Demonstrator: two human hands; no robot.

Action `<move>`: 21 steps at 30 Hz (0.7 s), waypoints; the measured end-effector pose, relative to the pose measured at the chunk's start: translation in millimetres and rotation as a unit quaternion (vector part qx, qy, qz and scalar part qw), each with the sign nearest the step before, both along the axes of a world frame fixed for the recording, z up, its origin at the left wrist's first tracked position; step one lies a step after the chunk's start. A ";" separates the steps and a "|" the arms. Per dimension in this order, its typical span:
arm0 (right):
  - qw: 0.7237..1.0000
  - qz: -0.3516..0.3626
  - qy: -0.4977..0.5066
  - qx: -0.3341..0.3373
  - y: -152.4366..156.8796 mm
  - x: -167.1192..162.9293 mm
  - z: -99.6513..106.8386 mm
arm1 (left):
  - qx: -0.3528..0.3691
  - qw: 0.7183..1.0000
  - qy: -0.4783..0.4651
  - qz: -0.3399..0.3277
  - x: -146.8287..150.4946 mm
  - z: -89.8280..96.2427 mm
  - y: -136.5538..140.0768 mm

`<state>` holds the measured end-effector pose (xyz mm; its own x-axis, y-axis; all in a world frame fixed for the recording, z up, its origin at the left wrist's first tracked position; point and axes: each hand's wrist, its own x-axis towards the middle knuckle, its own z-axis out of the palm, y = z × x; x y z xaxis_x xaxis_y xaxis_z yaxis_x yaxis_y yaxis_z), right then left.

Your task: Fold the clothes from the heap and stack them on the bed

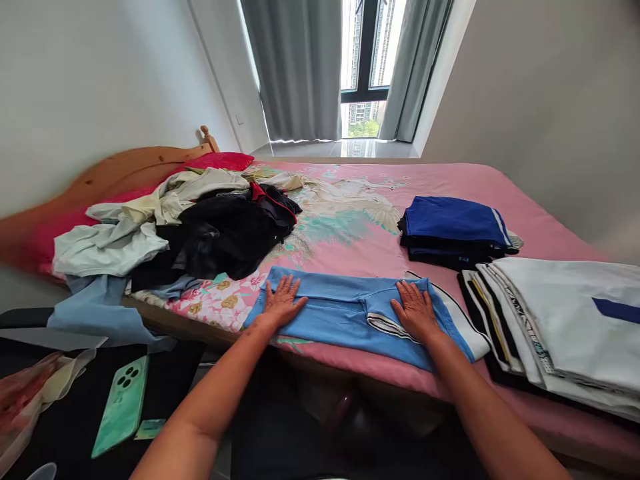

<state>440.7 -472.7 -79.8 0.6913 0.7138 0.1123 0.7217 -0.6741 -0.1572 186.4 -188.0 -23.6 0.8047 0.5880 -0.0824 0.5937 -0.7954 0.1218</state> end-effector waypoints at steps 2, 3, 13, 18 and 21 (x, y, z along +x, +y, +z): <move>1.000 -0.002 -0.002 -0.006 0.1 -0.2 -1.0 | 0.002 0.997 -0.003 0.074 -22.8 5.4 27.3; 1.000 -0.003 -0.004 -0.008 0.2 -0.3 -1.6 | -0.002 0.994 -0.010 0.111 -32.5 8.8 37.5; 0.999 -0.009 -0.036 -0.001 -1.0 -3.6 -7.9 | -0.085 0.959 0.004 0.271 -66.8 22.8 56.1; 0.999 -0.009 -0.048 0.016 -2.0 -2.8 -12.9 | -0.138 0.949 -0.005 0.284 -54.0 17.4 73.6; 0.999 -0.004 -0.049 0.023 -2.3 -1.1 -15.2 | -0.174 0.948 -0.035 0.265 -48.3 14.6 82.3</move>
